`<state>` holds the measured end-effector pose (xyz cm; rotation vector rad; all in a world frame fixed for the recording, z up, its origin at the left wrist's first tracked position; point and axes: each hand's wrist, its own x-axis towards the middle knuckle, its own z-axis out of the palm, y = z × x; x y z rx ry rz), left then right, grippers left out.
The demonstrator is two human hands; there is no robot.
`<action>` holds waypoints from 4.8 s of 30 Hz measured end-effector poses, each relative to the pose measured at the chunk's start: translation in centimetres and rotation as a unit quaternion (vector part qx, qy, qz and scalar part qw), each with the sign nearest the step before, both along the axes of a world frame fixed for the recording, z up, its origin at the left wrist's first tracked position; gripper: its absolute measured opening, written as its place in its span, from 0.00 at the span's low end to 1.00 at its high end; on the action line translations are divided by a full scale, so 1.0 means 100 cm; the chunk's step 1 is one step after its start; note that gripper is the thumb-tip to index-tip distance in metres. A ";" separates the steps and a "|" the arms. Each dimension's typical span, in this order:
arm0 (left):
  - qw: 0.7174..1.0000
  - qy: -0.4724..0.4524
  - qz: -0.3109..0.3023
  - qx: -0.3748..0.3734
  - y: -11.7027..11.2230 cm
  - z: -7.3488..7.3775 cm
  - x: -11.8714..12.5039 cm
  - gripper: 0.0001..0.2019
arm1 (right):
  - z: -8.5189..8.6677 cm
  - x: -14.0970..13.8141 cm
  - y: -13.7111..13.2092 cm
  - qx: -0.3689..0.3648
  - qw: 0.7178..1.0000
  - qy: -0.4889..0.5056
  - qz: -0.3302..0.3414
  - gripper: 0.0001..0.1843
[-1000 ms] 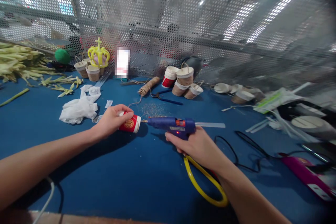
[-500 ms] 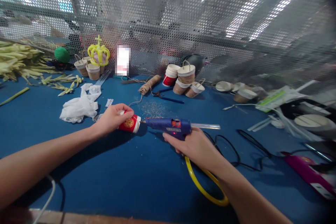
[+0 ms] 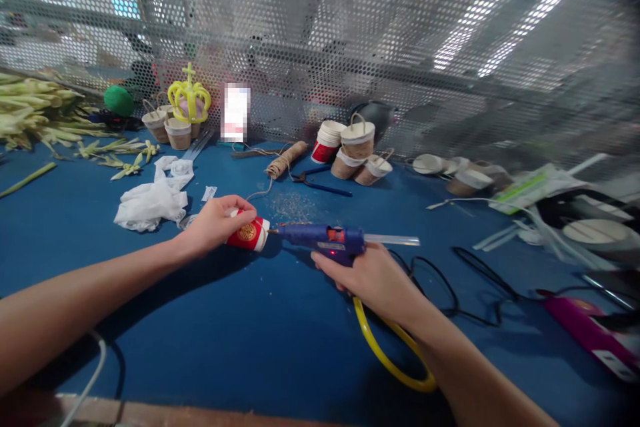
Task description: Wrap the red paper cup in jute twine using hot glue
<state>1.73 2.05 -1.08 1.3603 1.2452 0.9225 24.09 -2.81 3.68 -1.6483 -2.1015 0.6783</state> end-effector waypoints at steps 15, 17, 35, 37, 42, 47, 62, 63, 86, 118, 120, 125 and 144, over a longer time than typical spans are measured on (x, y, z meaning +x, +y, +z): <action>1.000 -0.002 0.009 -0.002 -0.001 0.004 0.002 0.10 | 0.001 -0.001 -0.001 -0.003 1.000 0.002 -0.002 0.15; 1.000 -0.002 0.008 -0.006 -0.002 0.004 0.002 0.10 | 0.002 -0.001 -0.002 -0.013 1.000 0.008 -0.005 0.15; 1.000 0.005 0.004 0.010 -0.003 0.006 0.003 0.10 | 0.003 -0.003 0.002 -0.016 0.999 0.036 -0.019 0.14; 1.000 0.010 0.005 0.015 -0.003 0.007 0.002 0.10 | 0.003 -0.003 0.003 -0.019 0.999 0.038 -0.022 0.14; 0.999 0.024 0.009 0.019 -0.003 0.007 0.002 0.11 | 0.001 -0.004 0.004 -0.022 0.999 0.042 -0.026 0.15; 1.000 0.017 0.005 0.021 -0.004 0.006 0.001 0.11 | 0.002 -0.003 0.003 -0.027 0.998 0.045 -0.024 0.15; 1.000 0.006 0.007 0.017 -0.003 0.004 0.001 0.11 | 0.000 -0.001 0.006 -0.045 0.997 0.051 -0.038 0.16; 1.000 0.004 0.006 0.017 -0.003 0.004 0.001 0.11 | -0.001 -0.001 0.007 -0.045 0.997 0.050 -0.039 0.16; 1.000 0.002 0.004 0.017 -0.003 0.004 0.002 0.11 | 0.001 0.004 0.007 -0.102 0.990 0.093 -0.009 0.15; 0.999 -0.019 0.012 0.023 -0.001 -0.001 0.002 0.12 | -0.008 0.004 0.015 -0.102 0.987 0.120 -0.014 0.15; 0.999 -0.034 0.010 0.014 -0.002 0.000 0.003 0.12 | -0.006 0.005 0.014 -0.099 0.987 0.125 -0.009 0.16; 0.996 -0.085 -0.002 0.002 -0.005 0.003 0.003 0.14 | -0.003 0.006 0.012 -0.090 0.983 0.158 -0.013 0.18; 0.985 -0.168 0.042 -0.011 -0.012 0.015 0.006 0.12 | -0.004 0.006 0.006 -0.120 0.968 0.222 -0.010 0.16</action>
